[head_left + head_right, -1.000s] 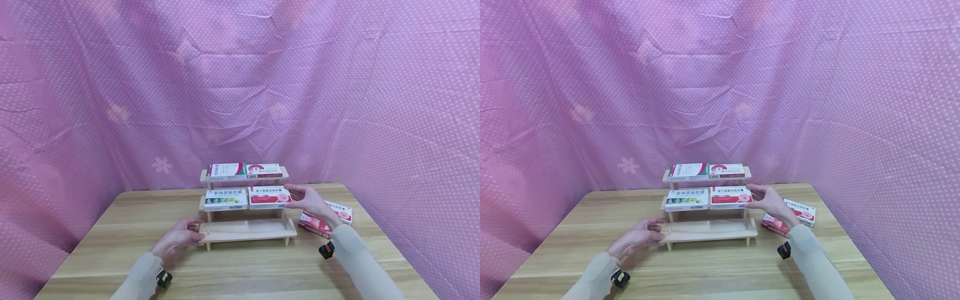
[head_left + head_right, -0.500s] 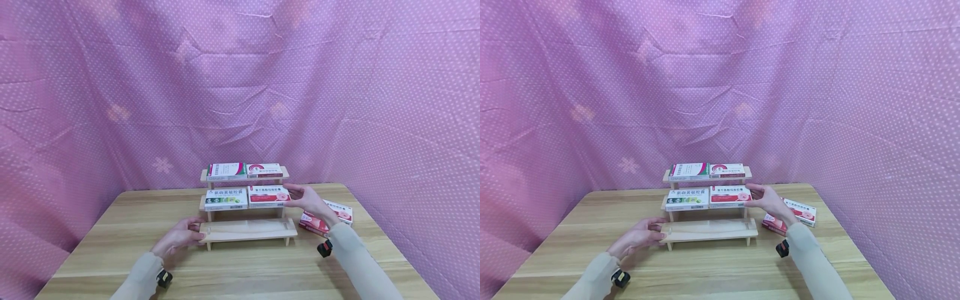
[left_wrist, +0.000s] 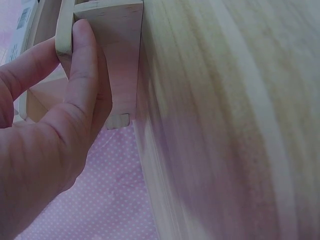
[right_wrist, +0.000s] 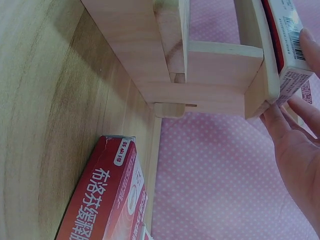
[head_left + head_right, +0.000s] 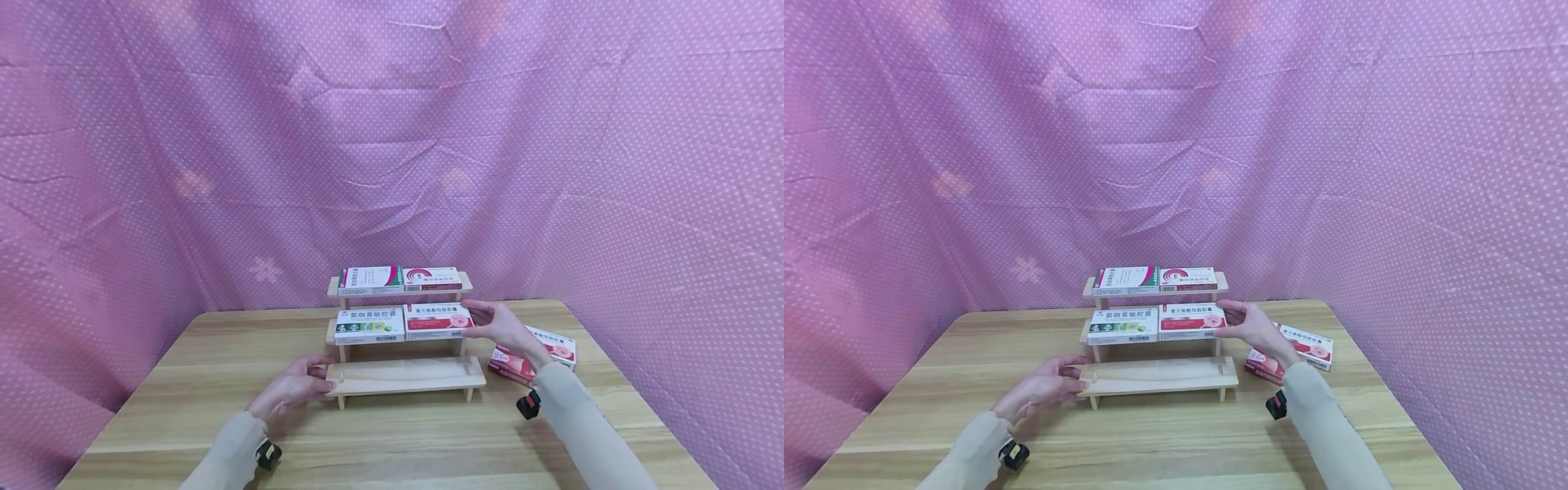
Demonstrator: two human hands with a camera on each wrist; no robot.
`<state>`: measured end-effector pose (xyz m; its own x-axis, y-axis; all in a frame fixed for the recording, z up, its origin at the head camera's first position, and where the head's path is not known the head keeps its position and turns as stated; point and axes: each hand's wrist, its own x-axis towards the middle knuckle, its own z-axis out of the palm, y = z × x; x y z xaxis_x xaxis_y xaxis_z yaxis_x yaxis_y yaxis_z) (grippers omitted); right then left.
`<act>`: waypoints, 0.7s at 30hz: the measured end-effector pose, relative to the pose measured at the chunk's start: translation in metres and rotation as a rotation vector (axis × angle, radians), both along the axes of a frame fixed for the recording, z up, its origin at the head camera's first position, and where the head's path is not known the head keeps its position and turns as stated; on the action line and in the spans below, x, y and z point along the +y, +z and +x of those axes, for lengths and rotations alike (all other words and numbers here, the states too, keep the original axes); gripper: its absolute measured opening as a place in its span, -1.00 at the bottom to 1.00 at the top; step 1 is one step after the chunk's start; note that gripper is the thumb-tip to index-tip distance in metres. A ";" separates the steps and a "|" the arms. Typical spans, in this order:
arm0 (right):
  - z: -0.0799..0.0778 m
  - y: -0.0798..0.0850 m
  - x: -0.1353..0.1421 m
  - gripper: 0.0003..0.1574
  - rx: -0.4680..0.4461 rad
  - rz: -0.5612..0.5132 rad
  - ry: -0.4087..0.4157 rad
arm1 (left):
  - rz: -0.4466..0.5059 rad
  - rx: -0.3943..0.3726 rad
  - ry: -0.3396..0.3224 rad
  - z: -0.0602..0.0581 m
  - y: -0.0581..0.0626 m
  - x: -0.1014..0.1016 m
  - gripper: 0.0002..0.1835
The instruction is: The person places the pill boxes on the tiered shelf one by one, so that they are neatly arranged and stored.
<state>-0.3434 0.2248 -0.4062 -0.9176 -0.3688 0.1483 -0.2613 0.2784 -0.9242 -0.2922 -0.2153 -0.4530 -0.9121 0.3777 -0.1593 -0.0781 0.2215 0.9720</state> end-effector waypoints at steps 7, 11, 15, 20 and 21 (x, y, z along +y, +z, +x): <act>-0.001 0.000 -0.002 -0.05 -0.012 0.010 -0.005 | -0.005 -0.005 0.009 0.000 -0.001 0.000 -0.26; -0.002 -0.001 -0.002 -0.04 -0.010 0.021 -0.009 | -0.009 -0.004 0.007 0.000 -0.001 -0.001 -0.25; -0.002 -0.001 -0.002 -0.05 -0.011 0.022 -0.007 | -0.013 -0.004 0.010 -0.001 -0.002 0.000 -0.25; -0.001 0.000 -0.002 -0.06 -0.021 0.007 0.010 | -0.028 0.011 0.017 0.000 -0.001 0.000 -0.24; -0.001 0.001 -0.002 -0.06 -0.020 0.009 0.013 | -0.028 0.012 0.017 0.000 -0.001 0.000 -0.24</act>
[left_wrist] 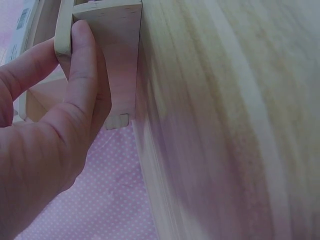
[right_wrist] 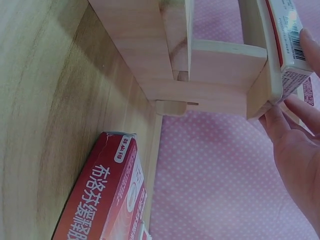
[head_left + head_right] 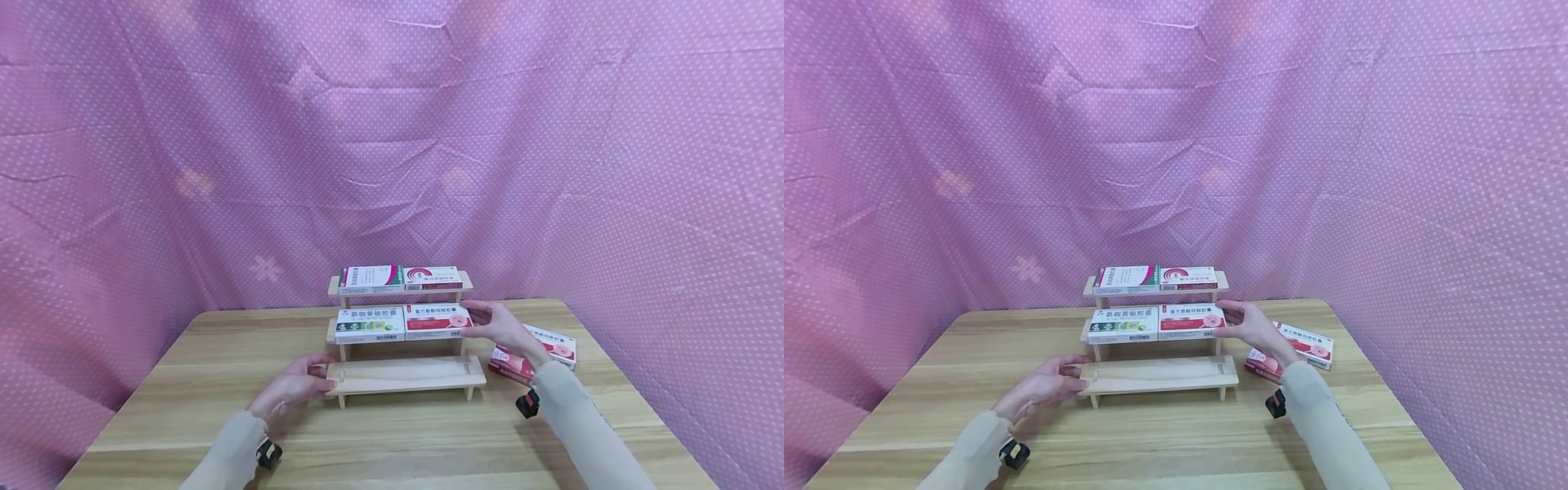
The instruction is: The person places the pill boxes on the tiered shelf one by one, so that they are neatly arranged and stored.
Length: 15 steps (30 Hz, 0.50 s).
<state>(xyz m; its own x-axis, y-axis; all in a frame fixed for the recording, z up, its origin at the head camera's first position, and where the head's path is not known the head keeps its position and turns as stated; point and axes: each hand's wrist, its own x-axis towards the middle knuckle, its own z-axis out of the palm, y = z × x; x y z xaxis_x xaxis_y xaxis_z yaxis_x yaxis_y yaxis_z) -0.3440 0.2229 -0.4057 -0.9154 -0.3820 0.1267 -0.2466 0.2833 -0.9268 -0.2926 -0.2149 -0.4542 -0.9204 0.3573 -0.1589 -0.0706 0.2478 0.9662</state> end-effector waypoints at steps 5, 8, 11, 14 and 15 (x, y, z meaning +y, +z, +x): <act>0.000 0.000 0.000 -0.05 0.003 0.011 0.012 | 0.007 -0.006 -0.004 0.001 0.001 0.000 -0.24; 0.000 0.000 0.000 -0.04 0.010 0.025 0.008 | 0.007 -0.004 -0.010 0.001 0.002 0.000 -0.24; 0.000 0.000 0.000 -0.02 0.015 0.036 -0.001 | 0.006 -0.001 -0.016 0.001 0.002 -0.001 -0.23; 0.001 -0.001 0.000 0.01 0.021 0.038 0.001 | 0.012 0.002 -0.021 0.001 0.002 -0.001 -0.23; 0.002 -0.001 0.001 0.01 0.017 0.031 -0.002 | 0.014 0.001 -0.020 0.001 0.001 -0.001 -0.23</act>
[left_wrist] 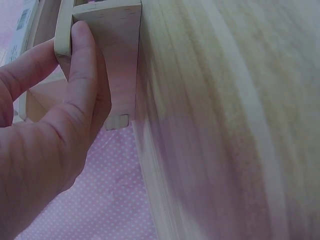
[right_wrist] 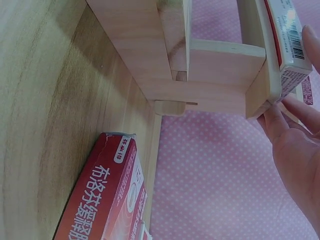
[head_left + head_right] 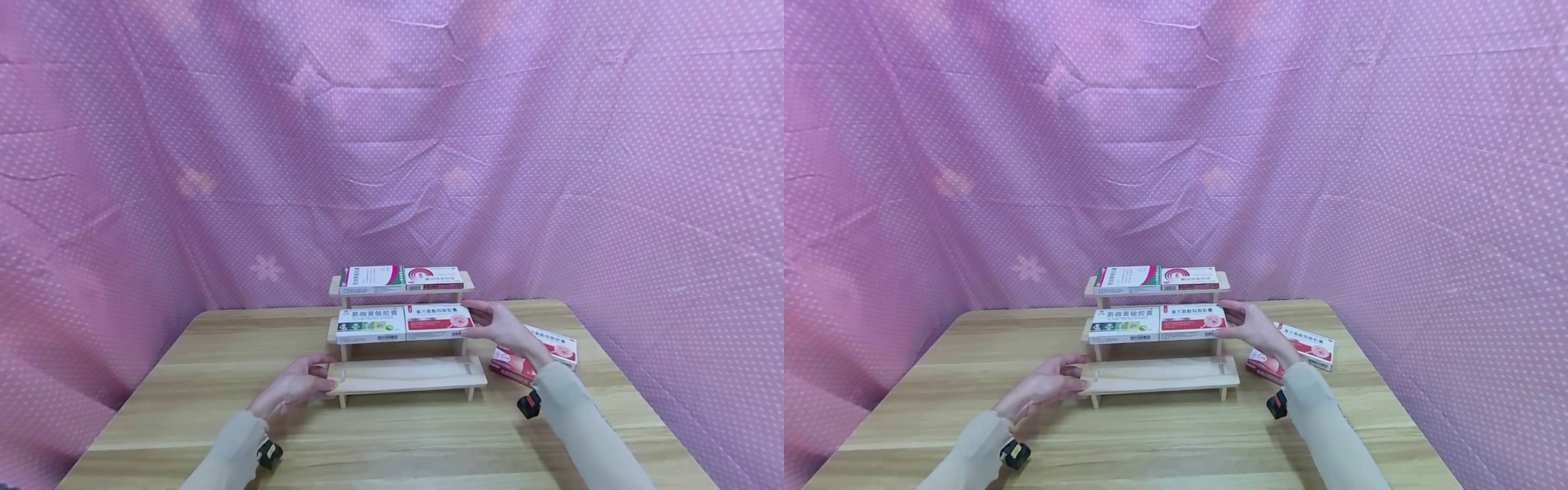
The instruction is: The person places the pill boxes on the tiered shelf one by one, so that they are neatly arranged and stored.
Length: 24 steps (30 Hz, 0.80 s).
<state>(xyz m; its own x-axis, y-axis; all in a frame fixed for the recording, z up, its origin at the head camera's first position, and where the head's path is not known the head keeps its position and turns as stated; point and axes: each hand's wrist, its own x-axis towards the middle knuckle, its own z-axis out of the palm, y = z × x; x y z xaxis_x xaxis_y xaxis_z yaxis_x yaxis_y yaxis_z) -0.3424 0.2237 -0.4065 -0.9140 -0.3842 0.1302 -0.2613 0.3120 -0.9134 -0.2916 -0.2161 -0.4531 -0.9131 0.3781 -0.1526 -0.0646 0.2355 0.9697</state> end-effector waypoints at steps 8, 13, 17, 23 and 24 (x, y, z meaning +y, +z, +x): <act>0.003 -0.004 0.008 0.01 -0.041 -0.102 0.027 | 0.044 -0.020 0.017 0.000 -0.006 0.000 -0.22; 0.005 -0.007 0.015 -0.01 -0.054 -0.124 0.010 | 0.110 -0.043 -0.012 0.002 -0.007 -0.004 -0.18; 0.008 -0.008 0.021 0.01 -0.067 -0.131 0.000 | 0.147 -0.069 -0.011 0.005 -0.005 -0.006 -0.16; 0.014 -0.012 0.032 -0.07 -0.053 -0.093 -0.019 | 0.163 -0.087 -0.012 0.006 -0.003 -0.007 -0.15; 0.014 -0.013 0.034 -0.10 -0.046 -0.079 -0.025 | 0.163 -0.087 -0.012 0.006 -0.003 -0.007 -0.15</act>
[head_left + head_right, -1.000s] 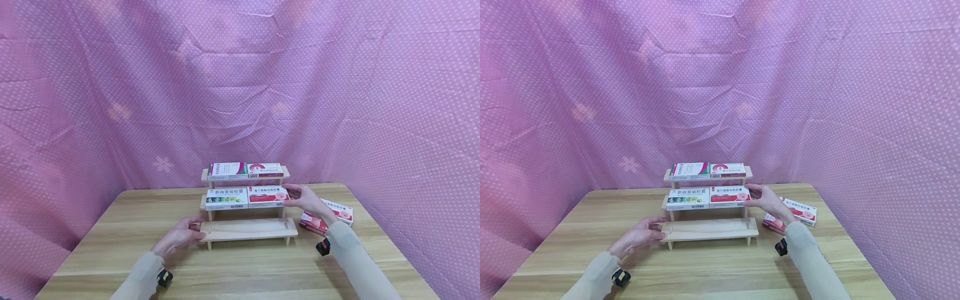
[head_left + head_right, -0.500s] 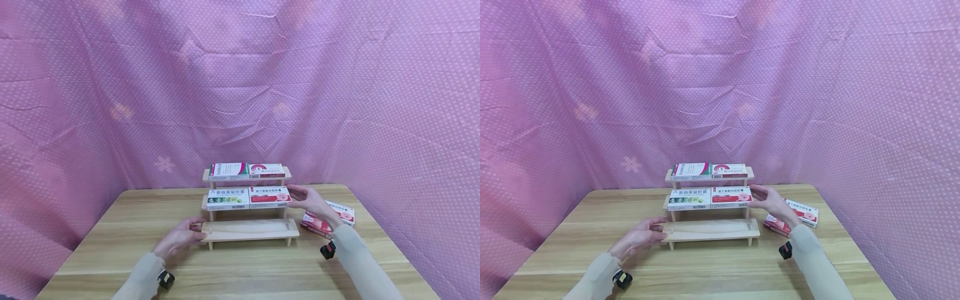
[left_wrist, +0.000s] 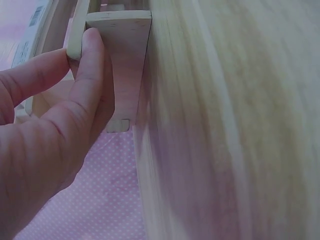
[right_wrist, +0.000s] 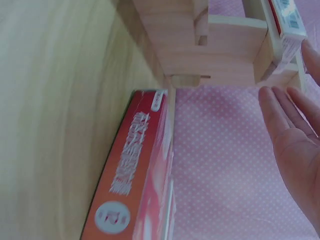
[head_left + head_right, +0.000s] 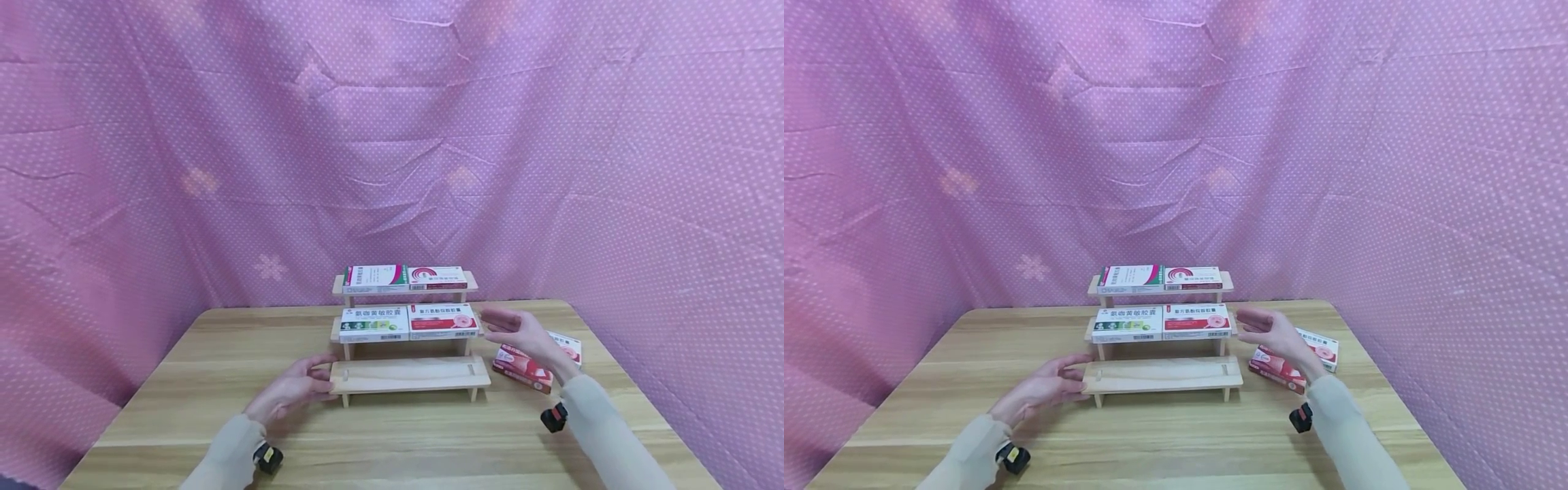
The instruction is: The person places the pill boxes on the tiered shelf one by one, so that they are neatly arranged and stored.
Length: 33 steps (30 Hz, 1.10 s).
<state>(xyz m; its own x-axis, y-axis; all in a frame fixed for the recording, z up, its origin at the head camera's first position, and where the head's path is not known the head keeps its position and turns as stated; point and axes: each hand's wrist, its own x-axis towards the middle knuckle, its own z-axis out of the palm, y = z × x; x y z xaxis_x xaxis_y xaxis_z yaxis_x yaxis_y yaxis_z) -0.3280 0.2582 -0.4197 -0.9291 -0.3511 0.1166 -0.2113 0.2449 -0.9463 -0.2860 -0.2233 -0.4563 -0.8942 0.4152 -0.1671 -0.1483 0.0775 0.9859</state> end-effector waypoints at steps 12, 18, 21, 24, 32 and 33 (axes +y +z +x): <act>0.007 -0.015 0.025 -0.30 0.024 0.062 -0.054 | -0.041 0.013 0.001 0.002 0.004 0.002 -0.17; 0.015 -0.022 0.041 -0.33 0.021 0.104 -0.085 | -0.039 0.018 -0.009 0.001 0.004 0.003 -0.19; 0.021 -0.027 0.049 -0.30 0.021 0.130 -0.102 | -0.042 0.023 -0.012 0.000 0.004 0.003 -0.19; 0.027 -0.030 0.058 -0.29 0.029 0.161 -0.127 | -0.043 0.029 -0.011 0.000 0.003 0.004 -0.20; 0.043 -0.035 0.082 -0.31 0.051 0.215 -0.156 | -0.059 0.044 -0.011 0.001 0.003 0.004 -0.20; 0.044 -0.035 0.084 -0.31 0.043 0.217 -0.154 | -0.058 0.045 -0.011 0.001 0.003 0.004 -0.20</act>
<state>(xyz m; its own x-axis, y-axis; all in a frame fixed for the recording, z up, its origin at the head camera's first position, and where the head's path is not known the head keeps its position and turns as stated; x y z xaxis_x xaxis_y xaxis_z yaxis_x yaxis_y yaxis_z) -0.2838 0.3418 -0.4551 -0.9693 -0.2270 0.0945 -0.1946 0.4736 -0.8590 -0.2854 -0.2191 -0.4530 -0.8968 0.4159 -0.1510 -0.1028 0.1361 0.9853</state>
